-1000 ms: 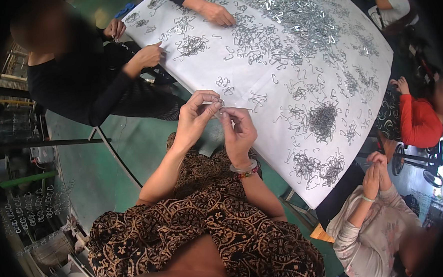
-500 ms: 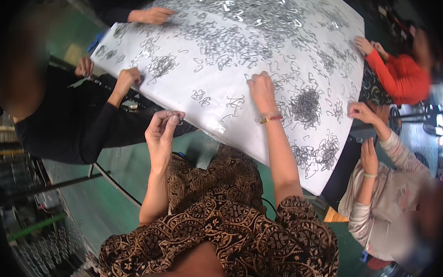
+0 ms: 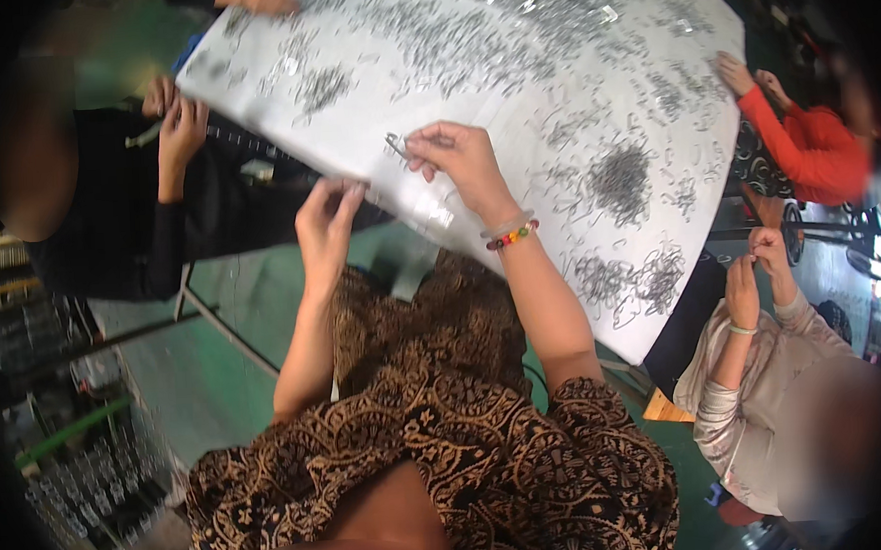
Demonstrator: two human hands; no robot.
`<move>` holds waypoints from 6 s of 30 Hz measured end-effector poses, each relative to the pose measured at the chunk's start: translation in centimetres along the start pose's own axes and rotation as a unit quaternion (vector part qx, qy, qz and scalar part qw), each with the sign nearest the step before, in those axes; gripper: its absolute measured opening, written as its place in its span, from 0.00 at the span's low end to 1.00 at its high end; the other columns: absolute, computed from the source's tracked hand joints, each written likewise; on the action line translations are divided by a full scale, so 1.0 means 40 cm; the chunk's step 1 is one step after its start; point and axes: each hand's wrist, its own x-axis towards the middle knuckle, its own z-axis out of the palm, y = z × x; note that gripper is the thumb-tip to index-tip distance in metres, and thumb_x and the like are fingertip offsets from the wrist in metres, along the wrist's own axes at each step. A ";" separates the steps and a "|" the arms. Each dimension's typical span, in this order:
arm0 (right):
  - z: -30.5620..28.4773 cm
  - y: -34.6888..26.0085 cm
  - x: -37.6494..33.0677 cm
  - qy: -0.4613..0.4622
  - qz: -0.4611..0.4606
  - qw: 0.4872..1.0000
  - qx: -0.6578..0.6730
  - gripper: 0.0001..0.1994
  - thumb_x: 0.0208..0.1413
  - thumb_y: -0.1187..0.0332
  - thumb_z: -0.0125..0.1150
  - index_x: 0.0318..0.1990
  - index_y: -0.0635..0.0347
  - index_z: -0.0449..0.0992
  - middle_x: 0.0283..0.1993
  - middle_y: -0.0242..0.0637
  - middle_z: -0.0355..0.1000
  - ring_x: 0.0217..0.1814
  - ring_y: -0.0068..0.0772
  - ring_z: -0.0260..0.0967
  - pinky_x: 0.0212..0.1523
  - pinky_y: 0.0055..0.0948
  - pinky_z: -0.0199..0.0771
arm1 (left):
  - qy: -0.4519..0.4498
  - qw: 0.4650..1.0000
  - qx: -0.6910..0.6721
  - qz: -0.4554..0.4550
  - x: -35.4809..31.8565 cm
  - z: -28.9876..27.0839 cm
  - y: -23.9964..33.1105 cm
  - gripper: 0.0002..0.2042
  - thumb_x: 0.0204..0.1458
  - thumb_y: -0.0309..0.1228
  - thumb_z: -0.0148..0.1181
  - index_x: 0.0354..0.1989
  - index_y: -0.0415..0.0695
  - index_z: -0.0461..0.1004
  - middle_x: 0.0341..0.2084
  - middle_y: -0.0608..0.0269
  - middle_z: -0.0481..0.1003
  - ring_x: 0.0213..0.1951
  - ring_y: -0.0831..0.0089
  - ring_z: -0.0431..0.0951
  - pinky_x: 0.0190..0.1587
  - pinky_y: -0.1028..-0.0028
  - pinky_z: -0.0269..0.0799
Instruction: The person repeatedly picks up small metal paperclips from a white board and links them into chains by hand. They occasionally reach up to a nearby rack to retrieve more clips, then return to the table to continue linking. Other people at the table perform the same task simultaneously.
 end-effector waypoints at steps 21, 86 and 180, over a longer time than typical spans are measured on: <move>0.149 0.053 0.004 -0.007 -0.082 0.997 0.009 0.04 0.58 0.71 0.56 0.36 0.62 0.73 0.28 0.26 0.69 0.29 0.15 0.61 0.32 0.16 0.63 | -0.045 0.987 0.148 -0.030 0.065 -0.001 0.002 0.08 0.53 0.28 0.60 0.38 0.37 0.76 0.27 0.60 0.79 0.32 0.78 0.77 0.38 0.77 0.71; 0.203 -0.085 -0.313 -0.011 -0.220 0.973 -0.066 0.03 0.52 0.82 0.57 0.33 0.68 0.70 0.33 0.32 0.62 0.34 0.20 0.58 0.37 0.17 0.59 | -0.081 0.837 0.489 0.231 0.419 -0.054 -0.173 0.08 0.44 0.22 0.51 0.33 0.33 0.71 0.31 0.46 0.72 0.40 0.53 0.73 0.44 0.63 0.70; 0.217 -0.041 -0.271 -0.192 -0.313 0.892 -0.265 0.06 0.47 0.76 0.63 0.33 0.64 0.74 0.31 0.38 0.71 0.33 0.38 0.72 0.33 0.31 0.73 | -0.096 0.991 0.090 0.008 0.127 -0.034 0.015 0.08 0.54 0.26 0.57 0.40 0.38 0.77 0.34 0.56 0.78 0.40 0.72 0.75 0.43 0.75 0.69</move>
